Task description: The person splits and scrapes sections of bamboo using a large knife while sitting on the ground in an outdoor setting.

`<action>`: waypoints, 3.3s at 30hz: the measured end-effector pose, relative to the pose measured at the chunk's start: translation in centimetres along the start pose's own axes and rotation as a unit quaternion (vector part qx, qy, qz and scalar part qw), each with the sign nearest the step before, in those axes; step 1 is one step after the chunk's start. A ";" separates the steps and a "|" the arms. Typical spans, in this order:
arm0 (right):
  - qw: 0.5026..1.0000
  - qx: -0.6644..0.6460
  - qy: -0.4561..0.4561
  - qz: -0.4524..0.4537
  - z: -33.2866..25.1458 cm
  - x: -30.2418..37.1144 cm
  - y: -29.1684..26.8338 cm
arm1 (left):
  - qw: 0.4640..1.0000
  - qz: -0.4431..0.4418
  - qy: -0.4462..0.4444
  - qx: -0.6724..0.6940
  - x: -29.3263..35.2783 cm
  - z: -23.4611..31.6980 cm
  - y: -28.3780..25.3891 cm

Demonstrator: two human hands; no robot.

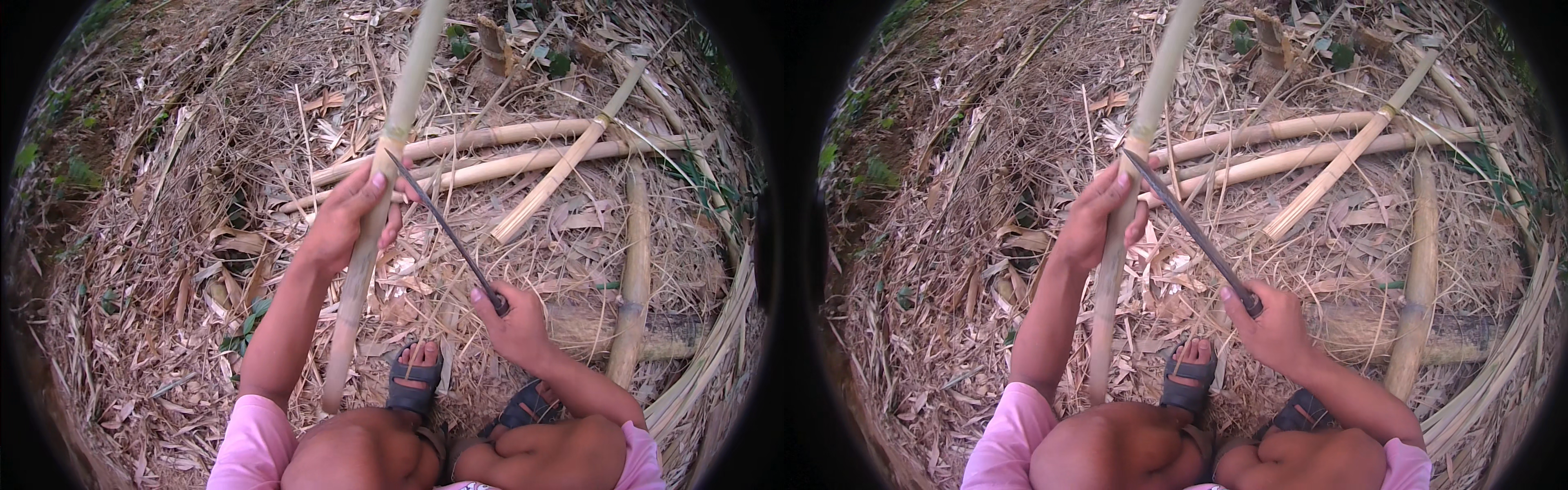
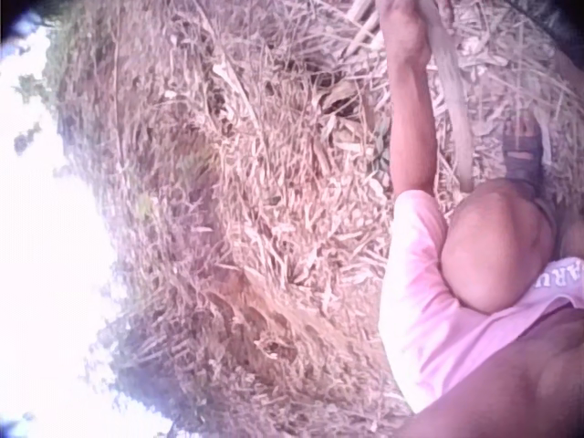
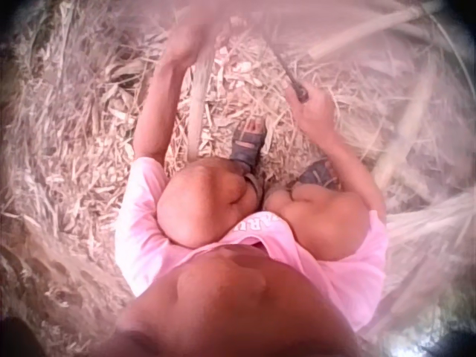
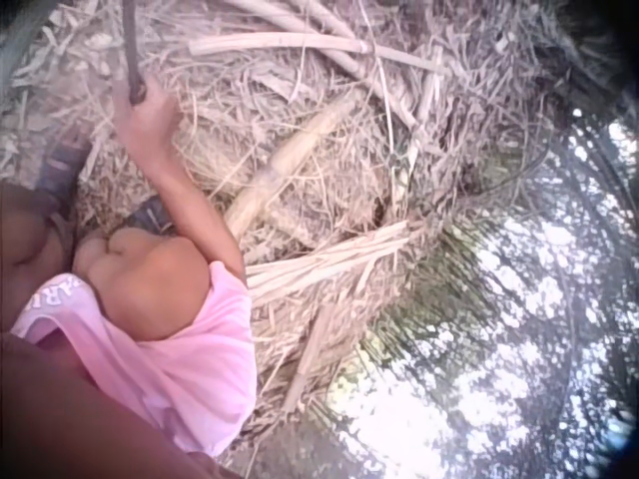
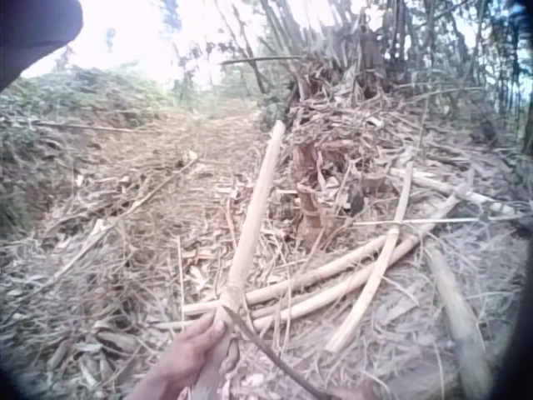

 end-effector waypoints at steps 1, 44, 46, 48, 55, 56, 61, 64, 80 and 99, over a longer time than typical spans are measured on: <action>1.000 -0.003 -0.001 -0.014 0.0 0.2 0.4 | 1.000 0.003 0.024 0.013 -0.3 0.9 0.0; 0.994 0.044 0.039 -0.087 1.7 1.6 0.4 | 0.356 -0.111 0.346 -0.861 -6.0 5.4 0.8; 0.995 0.051 0.045 -0.078 2.8 1.3 0.2 | 0.364 -0.179 0.262 -0.876 -7.8 3.6 -0.3; 0.991 0.061 0.075 -0.090 3.9 0.6 -1.1 | 0.395 -0.173 0.282 -0.857 -7.0 3.7 -1.0; 0.959 0.278 -0.017 -0.056 4.1 -3.9 -9.0 | 0.471 -0.187 0.081 -0.858 -1.0 0.9 -3.1; 0.950 0.309 -0.039 -0.017 3.6 -4.1 -10.6 | 0.509 -0.178 0.006 -0.842 0.0 0.2 -2.6; 0.900 0.362 -0.149 0.189 -0.9 -1.7 -12.6 | 0.762 -0.047 -0.255 -0.593 7.2 -4.0 -1.9; 0.922 0.254 -0.172 0.238 -1.9 0.8 -10.9 | 0.868 0.051 -0.320 -0.377 9.4 -6.2 0.9; 0.921 0.195 -0.279 0.190 -5.0 3.2 -7.9 | 0.922 0.060 -0.217 -0.316 11.1 -7.2 6.4; 0.930 0.203 -0.274 0.139 -4.9 4.9 -4.2 | 0.945 0.123 -0.229 -0.197 12.7 -8.1 5.8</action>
Point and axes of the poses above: each hand's wrist, its own x-axis away from the middle knuckle, its own y-axis out of the palm, z = x × y, the point moved 9 cm from there along -x, towards the middle knuckle, and after that the axes turned 3 degrees about x, right-handed, at the moved point
